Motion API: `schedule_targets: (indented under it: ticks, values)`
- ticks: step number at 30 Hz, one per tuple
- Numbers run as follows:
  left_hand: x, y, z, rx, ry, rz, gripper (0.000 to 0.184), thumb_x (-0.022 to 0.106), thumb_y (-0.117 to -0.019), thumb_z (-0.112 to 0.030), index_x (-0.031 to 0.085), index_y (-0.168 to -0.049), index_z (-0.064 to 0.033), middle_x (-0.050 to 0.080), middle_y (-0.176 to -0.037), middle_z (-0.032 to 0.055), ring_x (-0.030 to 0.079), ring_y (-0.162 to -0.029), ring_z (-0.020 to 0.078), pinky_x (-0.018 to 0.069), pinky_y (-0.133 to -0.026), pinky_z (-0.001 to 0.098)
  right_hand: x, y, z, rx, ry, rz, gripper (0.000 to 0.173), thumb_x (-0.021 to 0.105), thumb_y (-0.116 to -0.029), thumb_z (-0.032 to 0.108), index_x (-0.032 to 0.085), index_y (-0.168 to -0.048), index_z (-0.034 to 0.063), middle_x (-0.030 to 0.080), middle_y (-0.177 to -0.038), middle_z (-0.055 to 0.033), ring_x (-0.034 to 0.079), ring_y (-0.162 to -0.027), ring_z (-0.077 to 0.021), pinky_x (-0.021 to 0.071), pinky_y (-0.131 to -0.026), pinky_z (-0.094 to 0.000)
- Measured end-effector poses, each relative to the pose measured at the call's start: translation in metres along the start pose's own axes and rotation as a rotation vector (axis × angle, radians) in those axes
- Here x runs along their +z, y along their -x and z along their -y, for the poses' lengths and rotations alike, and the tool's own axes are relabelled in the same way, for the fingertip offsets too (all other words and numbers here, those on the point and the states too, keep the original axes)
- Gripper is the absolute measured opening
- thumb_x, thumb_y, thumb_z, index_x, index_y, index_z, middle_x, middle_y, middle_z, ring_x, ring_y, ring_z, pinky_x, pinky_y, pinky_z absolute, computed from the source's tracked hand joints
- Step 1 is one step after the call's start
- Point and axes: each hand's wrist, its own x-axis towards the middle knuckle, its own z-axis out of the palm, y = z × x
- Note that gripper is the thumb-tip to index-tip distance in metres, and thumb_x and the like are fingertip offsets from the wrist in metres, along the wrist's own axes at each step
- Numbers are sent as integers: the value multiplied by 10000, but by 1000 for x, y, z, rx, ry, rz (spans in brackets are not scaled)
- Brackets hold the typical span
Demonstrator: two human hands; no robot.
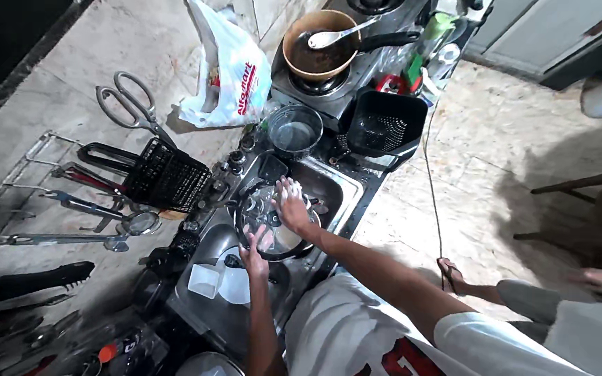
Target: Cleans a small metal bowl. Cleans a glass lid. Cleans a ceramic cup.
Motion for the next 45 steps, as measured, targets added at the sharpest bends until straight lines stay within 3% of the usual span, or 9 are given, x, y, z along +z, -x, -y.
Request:
schedule_targets:
  ticks: [3,8,10,14,24,28,31,36,45]
  values:
    - [4,4,0,30,-141,-24,468,550,-1059,-158,426,-1479,7,614,-1344,183,641,-1186,228,547,-1024,416,7,21,28,-190,-185,233,575,337,-1106,469,474,-1537,113,483,-1573,-135,424,-1483,-309,375,-1209,-523]
    - [8,11,5,23,-190,0,434,558,-1051,-138,485,-1451,14,622,-1348,183,642,-1191,223,544,-1022,407,17,-13,40,-320,-190,139,466,360,-1115,394,502,-1534,248,404,-1645,5,271,-1566,-232,146,-1292,-562]
    - [11,12,5,53,-228,-35,390,512,-1076,-187,517,-1402,27,631,-1295,169,633,-1153,186,529,-1016,371,19,-1,45,-229,-242,190,501,360,-1110,425,494,-1536,199,425,-1628,-43,352,-1528,-261,270,-1264,-543]
    - [14,-2,7,43,-88,-201,409,419,-1109,-346,573,-1348,-52,687,-980,89,670,-791,141,591,-720,327,13,74,40,-362,-275,328,476,378,-1111,386,526,-1514,178,476,-1597,-35,416,-1496,-211,367,-1231,-445]
    - [44,35,5,17,46,-130,425,461,-1099,-170,417,-1477,18,687,-1206,274,735,-1000,390,626,-861,523,-8,24,-46,219,-88,123,551,341,-1101,415,508,-1511,88,447,-1598,-151,363,-1518,-327,299,-1250,-517]
    - [71,28,10,9,52,-181,427,468,-1100,-199,434,-1475,2,691,-1220,245,723,-1047,349,610,-900,501,-38,51,-38,-3,-105,293,599,350,-1083,512,576,-1442,90,628,-1396,-187,596,-1301,-386,480,-1092,-582]
    - [89,19,16,21,44,-174,441,444,-1108,-248,436,-1470,4,681,-1265,224,694,-1127,324,576,-967,493,-66,77,-53,-218,-96,257,559,407,-1067,548,597,-1439,177,531,-1545,-75,451,-1464,-296,324,-1235,-544]
    - [147,3,9,38,148,-145,451,438,-1110,-231,394,-1501,-11,643,-1322,226,663,-1189,330,554,-1008,500,-115,41,-94,163,-346,-125,439,651,-985,392,670,-1237,34,453,-1519,-263,481,-1389,-404,472,-1125,-498]
    - [244,-85,25,-9,331,-54,462,389,-1121,-313,347,-1532,-107,642,-1338,226,693,-1132,381,578,-969,524,-135,-71,-143,416,-926,-60,511,721,-961,343,541,-1339,49,677,-1157,-170,702,-978,-259,609,-863,-471]
